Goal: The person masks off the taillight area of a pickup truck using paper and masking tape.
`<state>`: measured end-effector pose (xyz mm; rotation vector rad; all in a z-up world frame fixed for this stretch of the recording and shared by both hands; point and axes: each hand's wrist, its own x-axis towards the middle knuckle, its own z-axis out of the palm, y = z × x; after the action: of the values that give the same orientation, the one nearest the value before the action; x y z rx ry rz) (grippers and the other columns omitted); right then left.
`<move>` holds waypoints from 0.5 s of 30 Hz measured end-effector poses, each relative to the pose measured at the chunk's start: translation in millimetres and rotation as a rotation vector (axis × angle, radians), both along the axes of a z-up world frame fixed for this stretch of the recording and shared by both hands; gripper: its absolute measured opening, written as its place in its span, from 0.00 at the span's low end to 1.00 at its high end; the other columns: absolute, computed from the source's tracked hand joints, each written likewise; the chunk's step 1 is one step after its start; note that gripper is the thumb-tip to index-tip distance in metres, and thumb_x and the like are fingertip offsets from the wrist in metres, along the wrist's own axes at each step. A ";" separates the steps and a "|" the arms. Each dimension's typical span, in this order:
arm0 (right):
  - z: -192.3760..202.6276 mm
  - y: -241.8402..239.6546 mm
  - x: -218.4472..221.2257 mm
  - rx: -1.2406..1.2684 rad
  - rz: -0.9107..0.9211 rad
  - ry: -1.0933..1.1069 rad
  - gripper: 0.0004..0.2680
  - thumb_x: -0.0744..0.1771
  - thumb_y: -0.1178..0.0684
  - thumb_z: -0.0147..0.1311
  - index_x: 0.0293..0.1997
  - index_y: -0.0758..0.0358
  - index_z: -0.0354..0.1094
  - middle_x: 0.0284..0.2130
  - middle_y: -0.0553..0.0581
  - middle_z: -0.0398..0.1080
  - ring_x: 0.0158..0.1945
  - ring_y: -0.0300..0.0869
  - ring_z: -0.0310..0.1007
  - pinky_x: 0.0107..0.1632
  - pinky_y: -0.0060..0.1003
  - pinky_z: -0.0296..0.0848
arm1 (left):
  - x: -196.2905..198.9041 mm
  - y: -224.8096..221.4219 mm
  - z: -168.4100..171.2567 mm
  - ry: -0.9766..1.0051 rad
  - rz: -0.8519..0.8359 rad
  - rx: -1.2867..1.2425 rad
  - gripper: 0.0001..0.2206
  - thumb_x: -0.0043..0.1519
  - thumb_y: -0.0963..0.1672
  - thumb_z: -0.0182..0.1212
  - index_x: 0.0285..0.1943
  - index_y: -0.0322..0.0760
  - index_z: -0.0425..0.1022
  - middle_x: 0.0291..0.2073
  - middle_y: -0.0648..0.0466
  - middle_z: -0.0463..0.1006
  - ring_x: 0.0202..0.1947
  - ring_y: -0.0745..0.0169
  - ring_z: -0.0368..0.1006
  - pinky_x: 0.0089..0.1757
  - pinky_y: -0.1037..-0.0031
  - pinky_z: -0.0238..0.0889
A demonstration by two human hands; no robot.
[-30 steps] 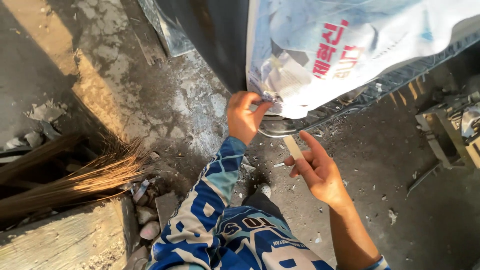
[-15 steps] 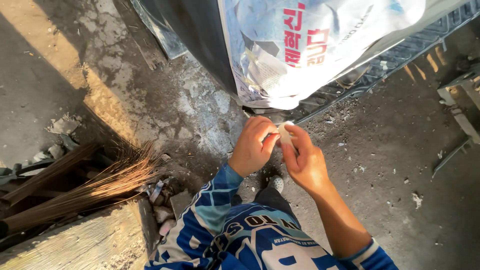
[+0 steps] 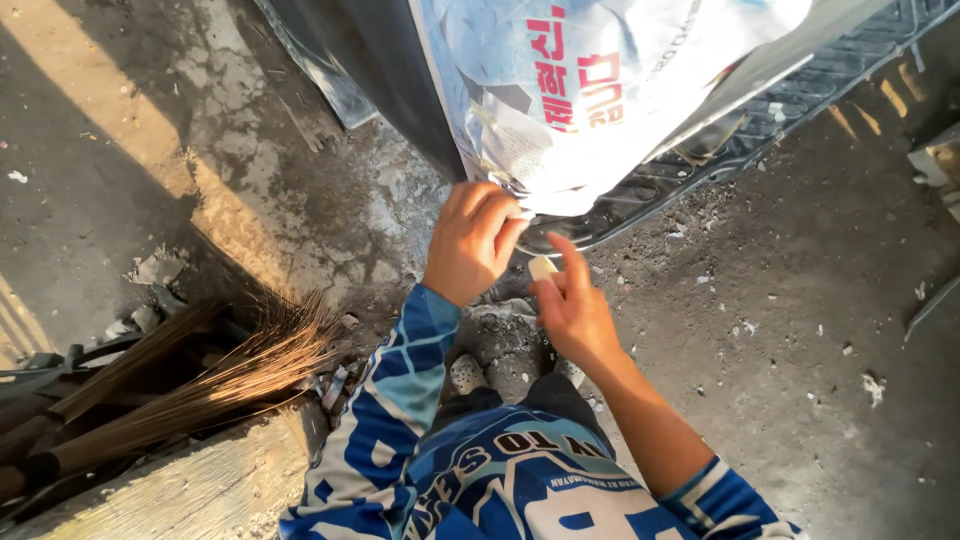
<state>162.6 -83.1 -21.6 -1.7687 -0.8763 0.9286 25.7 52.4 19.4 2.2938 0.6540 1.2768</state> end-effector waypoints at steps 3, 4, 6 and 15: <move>2.4 5.8 -4.5 -0.047 0.164 -0.344 0.24 0.69 0.51 0.48 0.76 0.47 0.45 0.37 0.64 0.79 0.32 0.52 0.79 0.37 0.48 0.76 | 7.7 8.3 2.8 0.056 0.005 0.066 0.07 0.62 0.41 0.68 0.42 0.36 0.73 0.44 0.50 0.74 0.48 0.46 0.71 0.49 0.60 0.66; -2.6 8.1 -5.0 -0.028 0.230 -0.529 0.26 0.69 0.51 0.50 0.78 0.44 0.43 0.39 0.67 0.77 0.38 0.60 0.78 0.42 0.53 0.75 | 9.2 10.8 3.2 0.075 0.039 0.090 0.08 0.61 0.41 0.69 0.42 0.36 0.73 0.44 0.50 0.74 0.48 0.45 0.71 0.49 0.60 0.65; 3.1 17.2 -5.0 0.031 0.253 -0.575 0.26 0.69 0.53 0.50 0.78 0.46 0.42 0.44 0.70 0.75 0.40 0.63 0.77 0.42 0.55 0.73 | 14.0 14.7 -0.3 0.118 0.069 0.096 0.08 0.60 0.41 0.70 0.40 0.37 0.73 0.43 0.51 0.74 0.47 0.47 0.71 0.49 0.60 0.66; 0.0 7.7 0.6 -0.018 0.295 -0.448 0.28 0.68 0.52 0.49 0.79 0.49 0.39 0.46 0.72 0.74 0.41 0.64 0.76 0.44 0.55 0.72 | 13.8 41.3 1.8 0.030 0.173 0.135 0.15 0.51 0.45 0.79 0.36 0.39 0.73 0.38 0.54 0.74 0.38 0.55 0.73 0.40 0.65 0.69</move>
<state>163.2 -75.4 -21.6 -1.9305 -1.4484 0.7289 39.5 93.6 21.2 2.4129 0.8151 1.4068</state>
